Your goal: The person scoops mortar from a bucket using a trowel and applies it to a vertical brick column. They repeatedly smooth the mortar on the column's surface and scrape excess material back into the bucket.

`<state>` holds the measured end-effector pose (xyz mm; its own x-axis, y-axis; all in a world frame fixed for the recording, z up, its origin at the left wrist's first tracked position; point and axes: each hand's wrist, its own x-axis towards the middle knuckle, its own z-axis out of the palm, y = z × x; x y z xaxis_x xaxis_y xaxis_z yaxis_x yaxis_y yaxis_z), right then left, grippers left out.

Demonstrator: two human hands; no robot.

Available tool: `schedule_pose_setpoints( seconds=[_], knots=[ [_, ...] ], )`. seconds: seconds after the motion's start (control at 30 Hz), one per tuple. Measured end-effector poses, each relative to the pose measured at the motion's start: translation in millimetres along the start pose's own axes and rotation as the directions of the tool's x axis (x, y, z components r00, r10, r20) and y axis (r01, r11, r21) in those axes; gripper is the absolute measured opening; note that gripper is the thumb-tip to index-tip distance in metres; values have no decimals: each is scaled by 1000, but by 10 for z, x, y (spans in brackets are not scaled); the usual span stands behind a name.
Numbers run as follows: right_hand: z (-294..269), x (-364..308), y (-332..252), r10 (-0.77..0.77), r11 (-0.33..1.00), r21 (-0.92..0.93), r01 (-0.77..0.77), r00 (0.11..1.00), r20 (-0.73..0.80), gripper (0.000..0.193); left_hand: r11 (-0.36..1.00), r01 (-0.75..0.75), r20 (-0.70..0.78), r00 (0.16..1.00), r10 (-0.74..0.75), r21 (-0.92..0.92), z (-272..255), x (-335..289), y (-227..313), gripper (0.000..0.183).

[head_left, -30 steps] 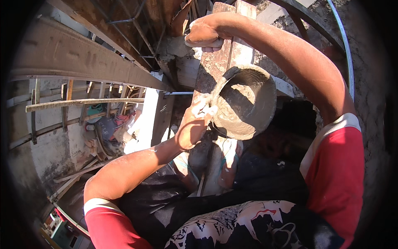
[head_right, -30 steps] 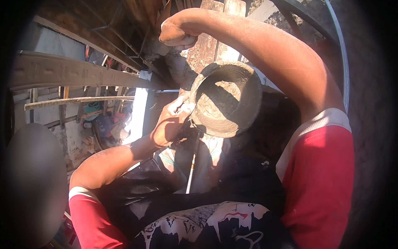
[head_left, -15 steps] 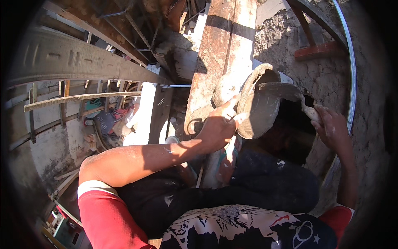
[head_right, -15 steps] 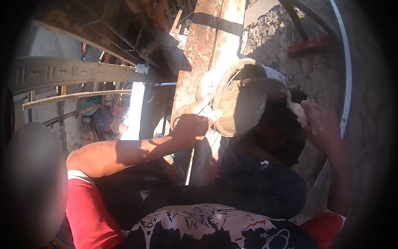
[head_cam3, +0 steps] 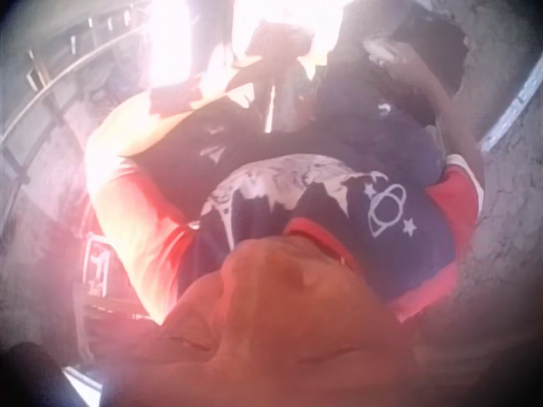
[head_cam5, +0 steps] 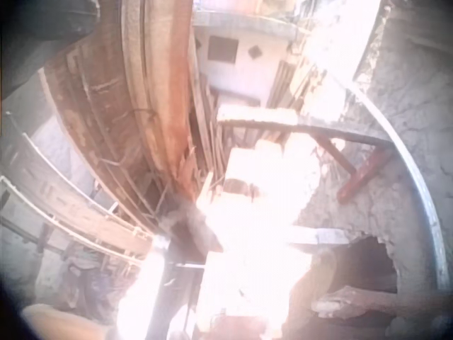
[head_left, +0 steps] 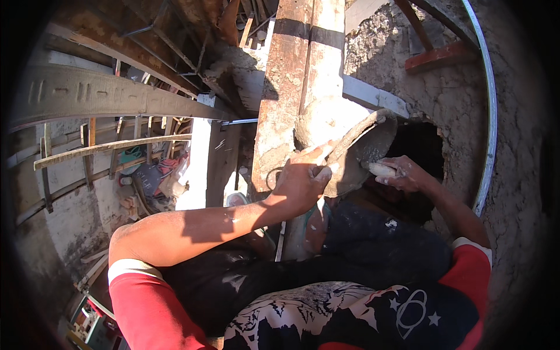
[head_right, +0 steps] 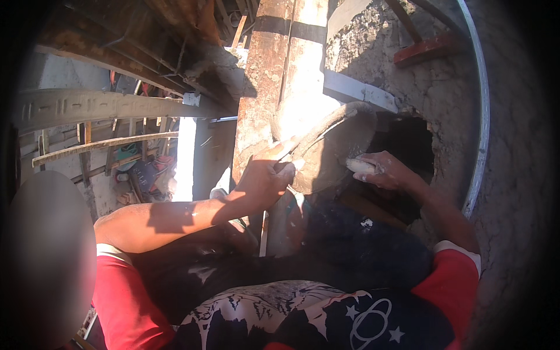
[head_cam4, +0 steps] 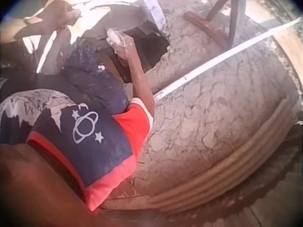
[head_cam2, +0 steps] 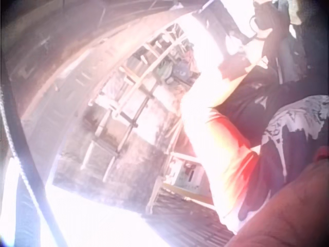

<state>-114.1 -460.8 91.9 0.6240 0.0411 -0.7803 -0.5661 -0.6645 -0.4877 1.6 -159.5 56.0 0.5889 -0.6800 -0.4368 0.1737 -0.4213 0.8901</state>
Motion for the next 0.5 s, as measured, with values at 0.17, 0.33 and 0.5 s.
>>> schedule_pose_setpoints(
  seconds=[0.17,0.33,0.5],
  knots=[
    [488,12,345,42,929,369,-21,998,-50,52,990,-142,69,988,141,11,-232,115,86,47],
    [332,-114,218,-15,932,362,30,999,-44,49,950,-237,-4,970,241,-205,-343,228,-91,54],
    [51,-441,-35,74,955,294,-44,993,-93,45,845,35,27,999,-24,-534,-546,229,-326,56]
  ],
)
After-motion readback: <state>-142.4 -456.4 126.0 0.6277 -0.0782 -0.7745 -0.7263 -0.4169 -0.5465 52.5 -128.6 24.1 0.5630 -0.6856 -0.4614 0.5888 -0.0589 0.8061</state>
